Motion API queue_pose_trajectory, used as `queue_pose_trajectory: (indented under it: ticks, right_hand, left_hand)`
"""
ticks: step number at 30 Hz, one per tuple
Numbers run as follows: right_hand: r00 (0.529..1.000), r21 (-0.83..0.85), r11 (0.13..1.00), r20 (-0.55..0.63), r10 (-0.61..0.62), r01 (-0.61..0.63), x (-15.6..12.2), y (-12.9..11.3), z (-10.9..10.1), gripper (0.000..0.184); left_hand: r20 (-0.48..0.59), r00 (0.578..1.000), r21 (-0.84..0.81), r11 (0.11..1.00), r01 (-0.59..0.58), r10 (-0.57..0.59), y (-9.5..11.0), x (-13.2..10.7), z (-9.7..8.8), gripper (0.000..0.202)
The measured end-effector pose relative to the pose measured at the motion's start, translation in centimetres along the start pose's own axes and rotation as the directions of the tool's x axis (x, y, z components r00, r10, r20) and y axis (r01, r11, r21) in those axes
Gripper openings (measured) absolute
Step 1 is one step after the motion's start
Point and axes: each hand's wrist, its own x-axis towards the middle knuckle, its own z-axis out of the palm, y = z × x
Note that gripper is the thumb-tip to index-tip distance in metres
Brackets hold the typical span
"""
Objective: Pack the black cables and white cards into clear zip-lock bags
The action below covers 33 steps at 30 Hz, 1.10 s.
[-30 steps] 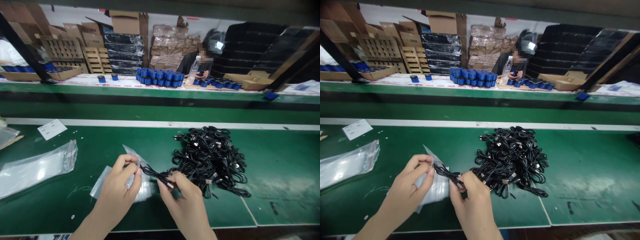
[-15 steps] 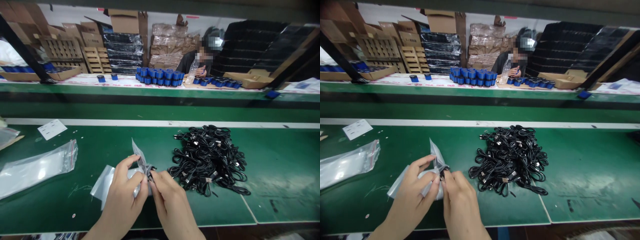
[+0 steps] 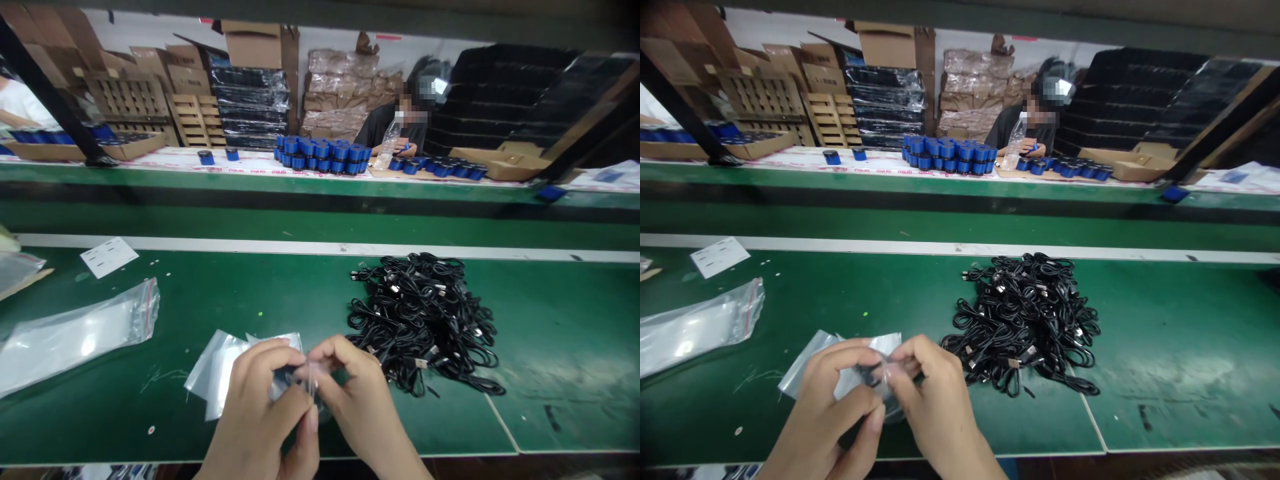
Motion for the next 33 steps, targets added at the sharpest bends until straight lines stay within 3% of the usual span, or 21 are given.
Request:
queue_pose_trajectory:
  ticks: [2, 4, 6, 8, 9, 11, 13, 15, 19, 24, 29, 31, 33]
  right_hand:
    - [0.991, 0.062, 0.998, 0.13, 0.025, -0.034, 0.2, -0.7, -0.8, 0.011]
    - [0.983, 0.103, 0.992, 0.178, 0.046, -0.065, 0.4, -1.4, -1.5, 0.009]
    - [0.973, 0.127, 0.988, 0.224, 0.056, -0.086, 0.6, -2.0, -2.0, 0.009]
    - [0.968, 0.168, 0.979, 0.239, 0.07, -0.112, 0.6, -2.3, -2.4, 0.009]
    - [0.969, 0.2, 0.971, 0.236, 0.081, -0.129, 0.5, -2.3, -2.5, 0.009]
    - [0.97, 0.252, 0.956, 0.226, 0.093, -0.151, 0.3, -2.1, -2.6, 0.016]
    - [0.969, 0.229, 0.962, 0.23, 0.095, -0.149, 0.1, -1.7, -2.5, 0.018]
    - [0.968, 0.158, 0.976, 0.227, 0.109, -0.147, -0.1, -1.4, -2.1, 0.005]
    - [0.979, 0.11, 0.987, 0.176, 0.1, -0.121, -0.2, -1.2, -1.4, 0.014]
    - [0.988, 0.057, 0.996, 0.141, 0.059, -0.067, -0.1, -1.1, -1.1, 0.017]
    - [0.991, 0.008, 0.999, 0.123, 0.05, -0.051, -0.1, -0.5, -1.5, 0.02]
    - [0.99, -0.005, 0.999, 0.135, 0.039, -0.039, -0.1, -0.3, -1.5, 0.021]
    - [0.988, -0.003, 0.999, 0.151, 0.035, -0.035, 0.0, -0.3, -1.4, 0.019]
  left_hand:
    - [0.057, 0.998, 0.014, 0.999, 0.034, -0.035, -0.4, 0.1, -0.7, 0.013]
    - [0.199, 0.963, 0.001, 0.983, 0.185, -0.182, -1.0, 0.5, -1.6, 0.044]
    - [0.412, 0.836, -0.03, 0.912, 0.409, -0.362, -1.4, 1.1, -2.2, 0.06]
    - [0.565, 0.693, -0.08, 0.806, 0.586, -0.448, -1.4, 1.7, -2.4, 0.043]
    - [0.589, 0.663, -0.117, 0.763, 0.636, -0.462, -1.4, 1.8, -2.4, 0.028]
    - [0.553, 0.677, -0.199, 0.713, 0.673, -0.485, -1.4, 1.9, -2.2, 0.011]
    - [0.505, 0.694, -0.252, 0.681, 0.687, -0.513, -1.5, 1.7, -1.8, 0.018]
    - [0.519, 0.688, -0.304, 0.643, 0.704, -0.508, -1.8, 1.2, -1.4, 0.025]
    - [0.578, 0.665, -0.38, 0.566, 0.732, -0.472, -2.4, 0.4, -1.0, 0.031]
    - [0.555, 0.716, -0.492, 0.527, 0.693, -0.423, -2.9, -0.1, -1.0, 0.03]
    - [0.458, 0.63, -0.543, 0.364, 0.757, -0.627, -3.2, -0.3, -1.1, 0.027]
    - [0.402, 0.643, -0.545, 0.394, 0.74, -0.651, -3.4, -0.5, -1.0, 0.023]
    - [0.313, 0.69, -0.504, 0.501, 0.703, -0.653, -3.5, -0.7, -1.0, 0.02]
